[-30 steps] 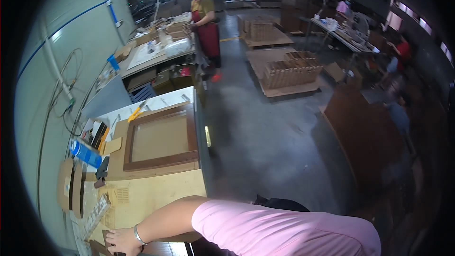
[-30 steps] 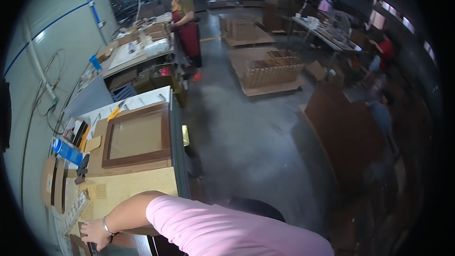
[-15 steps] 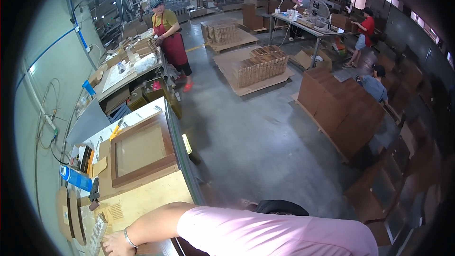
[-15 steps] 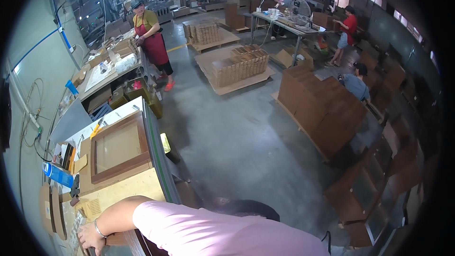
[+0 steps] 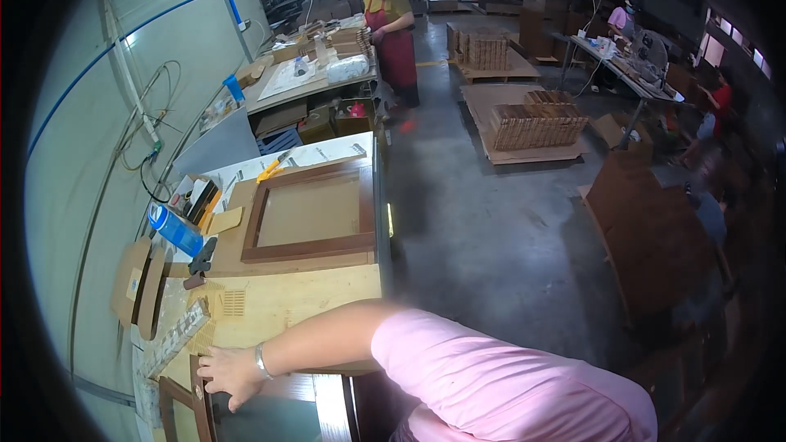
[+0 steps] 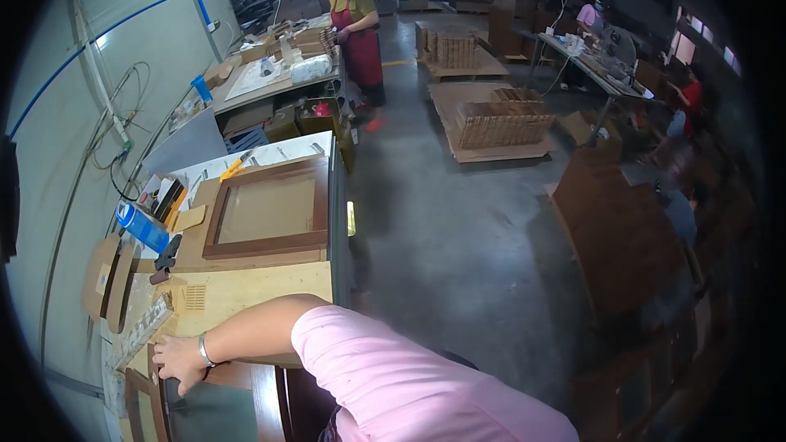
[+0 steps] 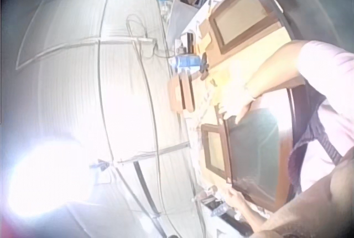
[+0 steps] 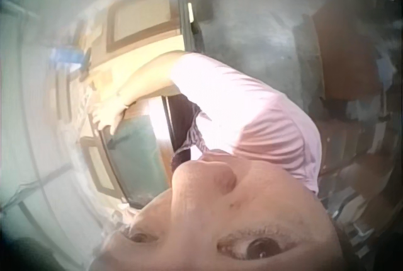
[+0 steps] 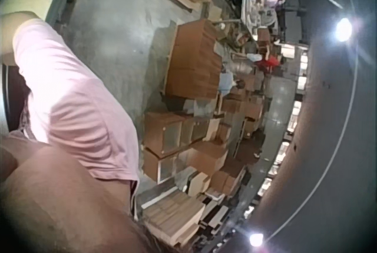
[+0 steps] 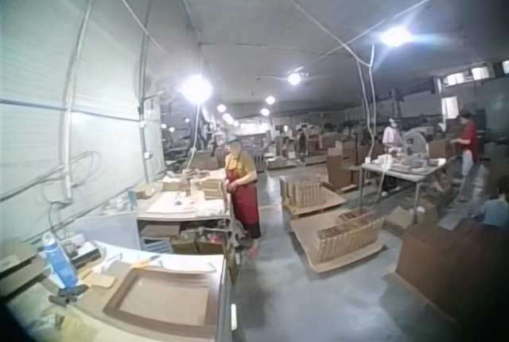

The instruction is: The person wipes a wooden door frame with a cloth, uses a small block to sand or polish the wood, and uses a yellow-handled scraper to clean the edges.

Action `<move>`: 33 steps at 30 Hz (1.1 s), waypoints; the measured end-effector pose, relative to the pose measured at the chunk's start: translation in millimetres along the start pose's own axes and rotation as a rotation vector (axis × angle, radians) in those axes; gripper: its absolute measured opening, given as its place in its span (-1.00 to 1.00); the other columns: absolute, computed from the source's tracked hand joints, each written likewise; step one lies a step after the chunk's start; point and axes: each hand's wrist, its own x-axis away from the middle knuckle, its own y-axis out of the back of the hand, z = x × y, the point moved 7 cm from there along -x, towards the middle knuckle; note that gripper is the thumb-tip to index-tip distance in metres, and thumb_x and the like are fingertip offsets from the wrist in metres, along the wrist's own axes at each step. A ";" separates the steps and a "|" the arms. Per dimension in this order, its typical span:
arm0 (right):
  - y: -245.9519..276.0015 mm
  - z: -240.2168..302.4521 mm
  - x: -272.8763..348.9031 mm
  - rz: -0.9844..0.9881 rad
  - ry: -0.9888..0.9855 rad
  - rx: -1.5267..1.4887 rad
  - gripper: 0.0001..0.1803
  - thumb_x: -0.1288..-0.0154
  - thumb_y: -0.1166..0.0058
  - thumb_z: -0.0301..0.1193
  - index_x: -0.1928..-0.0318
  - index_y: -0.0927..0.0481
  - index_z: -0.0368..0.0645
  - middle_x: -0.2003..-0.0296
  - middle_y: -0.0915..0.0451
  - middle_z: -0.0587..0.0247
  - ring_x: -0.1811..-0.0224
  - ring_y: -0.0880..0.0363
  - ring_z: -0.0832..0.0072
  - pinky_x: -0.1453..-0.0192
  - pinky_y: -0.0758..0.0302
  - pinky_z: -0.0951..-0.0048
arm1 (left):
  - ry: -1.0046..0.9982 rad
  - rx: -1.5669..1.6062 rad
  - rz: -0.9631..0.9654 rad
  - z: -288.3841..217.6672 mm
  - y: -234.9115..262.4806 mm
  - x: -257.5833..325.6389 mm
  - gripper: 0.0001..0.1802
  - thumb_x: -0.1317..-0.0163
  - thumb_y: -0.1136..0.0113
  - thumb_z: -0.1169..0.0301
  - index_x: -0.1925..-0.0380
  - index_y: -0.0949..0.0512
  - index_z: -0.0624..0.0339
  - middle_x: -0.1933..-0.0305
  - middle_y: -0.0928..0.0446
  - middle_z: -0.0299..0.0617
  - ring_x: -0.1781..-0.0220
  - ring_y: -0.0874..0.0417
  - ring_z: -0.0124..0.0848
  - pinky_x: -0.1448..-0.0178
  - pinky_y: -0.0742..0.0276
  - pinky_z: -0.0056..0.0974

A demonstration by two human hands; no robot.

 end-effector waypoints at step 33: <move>-13.7 -4.1 -5.6 -0.119 -0.015 -0.012 -0.43 -0.20 -0.20 0.09 -0.01 -0.75 -0.09 -0.17 -0.47 -0.02 -0.38 -0.23 0.05 -0.46 -0.13 -0.10 | -0.311 0.029 -0.031 -180.0 -18.9 -122.1 -0.68 -0.37 -0.28 0.33 -0.06 -0.68 0.19 -0.06 -0.63 0.08 -0.15 -0.59 0.07 -0.26 -0.50 0.05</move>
